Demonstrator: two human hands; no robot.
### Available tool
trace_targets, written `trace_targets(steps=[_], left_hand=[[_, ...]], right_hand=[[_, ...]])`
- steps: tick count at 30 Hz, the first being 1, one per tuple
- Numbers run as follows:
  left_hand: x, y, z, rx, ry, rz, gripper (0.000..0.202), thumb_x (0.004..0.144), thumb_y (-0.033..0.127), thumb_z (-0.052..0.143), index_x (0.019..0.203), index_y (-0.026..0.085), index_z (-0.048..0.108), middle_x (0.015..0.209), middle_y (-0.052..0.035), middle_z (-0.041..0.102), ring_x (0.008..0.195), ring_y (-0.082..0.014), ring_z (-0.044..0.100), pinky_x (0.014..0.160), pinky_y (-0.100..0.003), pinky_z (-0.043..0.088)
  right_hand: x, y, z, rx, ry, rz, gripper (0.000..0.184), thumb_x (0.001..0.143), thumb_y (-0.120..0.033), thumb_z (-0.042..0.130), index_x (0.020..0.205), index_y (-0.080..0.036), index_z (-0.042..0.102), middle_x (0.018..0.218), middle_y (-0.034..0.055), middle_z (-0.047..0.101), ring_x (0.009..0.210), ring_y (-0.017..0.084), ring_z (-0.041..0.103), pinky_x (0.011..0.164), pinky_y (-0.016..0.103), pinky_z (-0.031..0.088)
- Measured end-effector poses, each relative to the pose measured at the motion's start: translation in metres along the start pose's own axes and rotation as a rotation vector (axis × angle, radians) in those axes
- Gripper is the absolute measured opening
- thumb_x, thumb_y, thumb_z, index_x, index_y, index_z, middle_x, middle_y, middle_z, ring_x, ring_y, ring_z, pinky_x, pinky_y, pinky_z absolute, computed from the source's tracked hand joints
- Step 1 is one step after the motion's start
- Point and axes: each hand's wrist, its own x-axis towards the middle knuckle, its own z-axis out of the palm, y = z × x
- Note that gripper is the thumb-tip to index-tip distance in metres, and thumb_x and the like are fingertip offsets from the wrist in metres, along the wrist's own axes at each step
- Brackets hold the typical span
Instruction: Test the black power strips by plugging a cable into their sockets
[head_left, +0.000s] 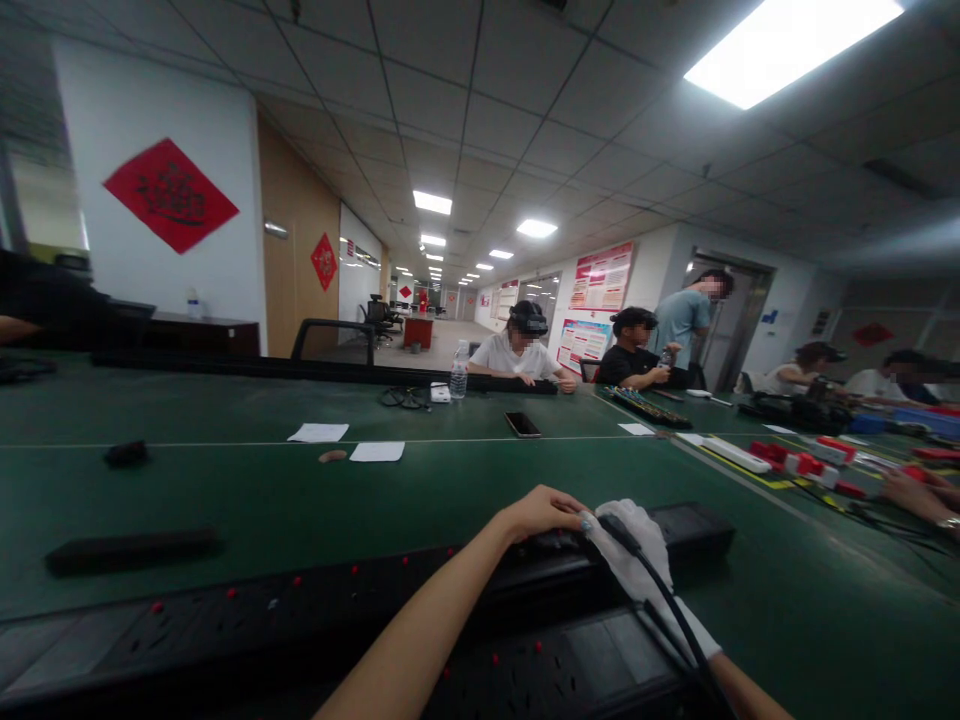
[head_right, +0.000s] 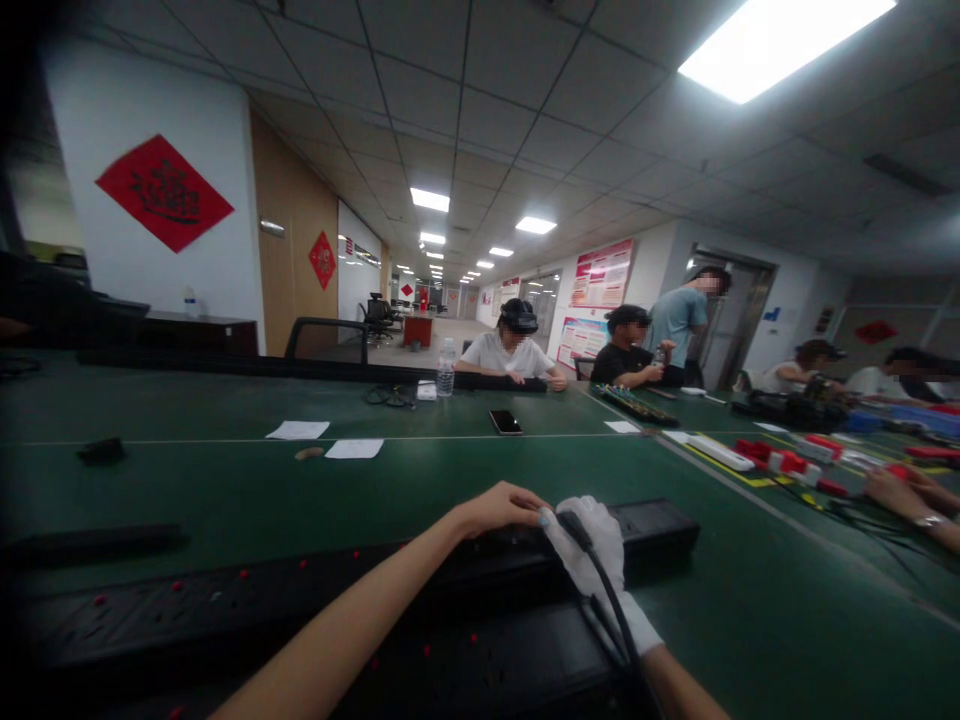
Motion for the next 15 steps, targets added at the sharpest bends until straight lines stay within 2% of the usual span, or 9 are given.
trace_targets(steps=[6,12,15], left_hand=[[0.0015,0.0028,-0.0016,-0.056,0.076,-0.041,0.044,0.056,0.043,0.071,0.088,0.014,0.068,0.084,-0.0032,0.065,0.080,-0.0149,0.057,0.080,-0.028,0.042],[0.0042,-0.0009,-0.0014,-0.110,0.028,-0.086,0.051,0.053,0.045,0.072,0.094,0.016,0.068,0.085,-0.0033,0.066,0.078,-0.0149,0.057,0.077,-0.028,0.044],[0.0027,-0.0026,-0.0016,-0.121,0.022,-0.096,0.050,0.052,0.044,0.073,0.093,0.016,0.068,0.085,-0.0028,0.066,0.079,-0.0145,0.057,0.078,-0.026,0.043]], right_hand=[[0.0007,-0.0007,-0.0007,-0.014,-0.073,0.010,0.026,0.086,-0.036,0.045,0.105,-0.022,0.054,0.111,0.0048,0.053,0.092,0.015,0.054,0.078,0.033,0.046],[0.0024,-0.0035,-0.0046,-0.017,-0.075,0.003,0.025,0.086,-0.037,0.044,0.104,-0.022,0.054,0.109,0.0046,0.054,0.089,0.013,0.054,0.077,0.032,0.046],[0.0033,-0.0057,-0.0083,-0.006,-0.073,-0.007,0.026,0.084,-0.043,0.044,0.095,-0.024,0.058,0.098,0.0041,0.058,0.082,0.015,0.055,0.072,0.031,0.047]])
